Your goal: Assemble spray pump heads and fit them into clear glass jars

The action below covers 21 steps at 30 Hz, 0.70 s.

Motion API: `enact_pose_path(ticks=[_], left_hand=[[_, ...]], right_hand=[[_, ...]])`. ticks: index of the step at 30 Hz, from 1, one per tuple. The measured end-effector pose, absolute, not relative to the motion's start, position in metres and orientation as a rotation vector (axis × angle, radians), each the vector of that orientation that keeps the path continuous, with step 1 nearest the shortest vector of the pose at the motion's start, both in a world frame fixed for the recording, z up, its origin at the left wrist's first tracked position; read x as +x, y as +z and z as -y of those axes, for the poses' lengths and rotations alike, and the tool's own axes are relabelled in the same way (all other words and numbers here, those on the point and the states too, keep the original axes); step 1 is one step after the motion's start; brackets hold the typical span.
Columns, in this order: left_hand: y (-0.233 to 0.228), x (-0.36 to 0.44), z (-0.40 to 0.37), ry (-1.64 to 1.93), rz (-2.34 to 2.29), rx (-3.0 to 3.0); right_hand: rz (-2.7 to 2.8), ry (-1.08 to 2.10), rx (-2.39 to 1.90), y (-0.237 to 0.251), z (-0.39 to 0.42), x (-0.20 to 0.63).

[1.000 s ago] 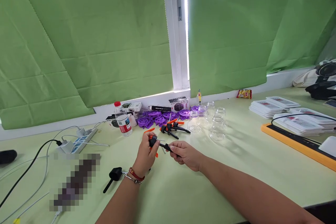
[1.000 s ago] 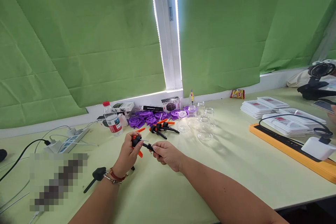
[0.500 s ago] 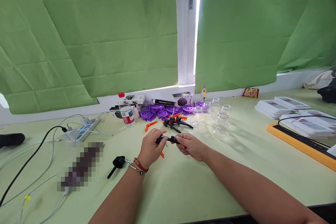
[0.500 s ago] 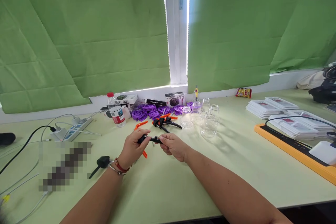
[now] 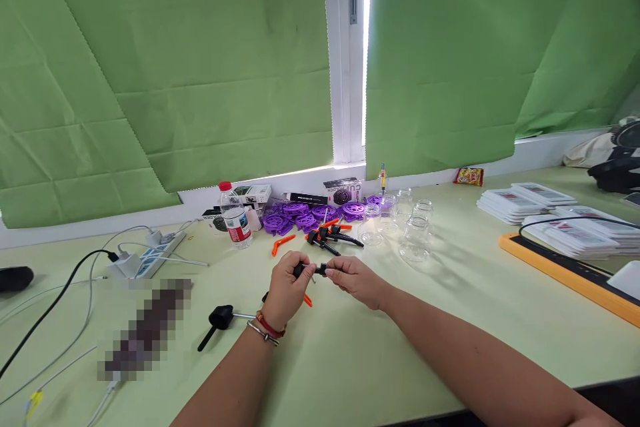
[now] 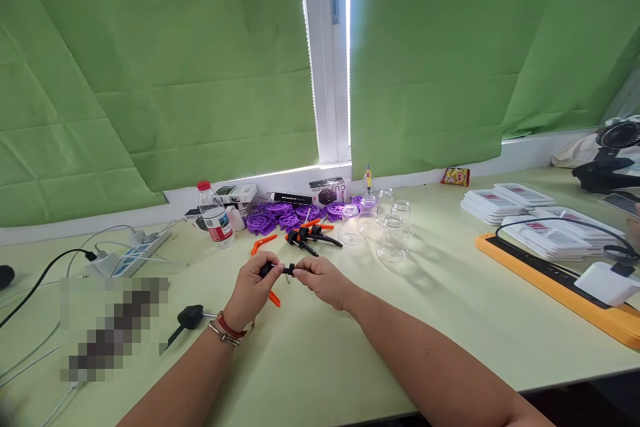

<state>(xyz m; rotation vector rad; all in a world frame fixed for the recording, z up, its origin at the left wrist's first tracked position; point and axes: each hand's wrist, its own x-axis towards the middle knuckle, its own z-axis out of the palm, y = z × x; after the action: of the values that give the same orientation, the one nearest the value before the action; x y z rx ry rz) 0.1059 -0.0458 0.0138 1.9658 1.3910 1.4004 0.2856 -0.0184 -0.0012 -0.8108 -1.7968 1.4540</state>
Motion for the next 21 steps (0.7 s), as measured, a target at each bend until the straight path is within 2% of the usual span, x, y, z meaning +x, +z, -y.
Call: enact_pose_path(ticks=[5,9,18,21], left_hand=[[0.017,0.107,0.049,1.348,-1.482,1.959],[0.017,0.11,0.05,1.308,-1.52,1.999],[0.016,0.116,0.054,1.22,-1.462,1.95],[0.015,0.121,0.056,1.255,-1.606,1.862]], right_hand=[[1.974,1.21,-0.767,0.004,0.021,0.287],[2.058,1.134,-0.734,0.006,0.022,0.288],[1.984,1.254,-0.822,0.004,0.023,0.288],[2.005,1.274,-0.84,0.003,0.021,0.289]])
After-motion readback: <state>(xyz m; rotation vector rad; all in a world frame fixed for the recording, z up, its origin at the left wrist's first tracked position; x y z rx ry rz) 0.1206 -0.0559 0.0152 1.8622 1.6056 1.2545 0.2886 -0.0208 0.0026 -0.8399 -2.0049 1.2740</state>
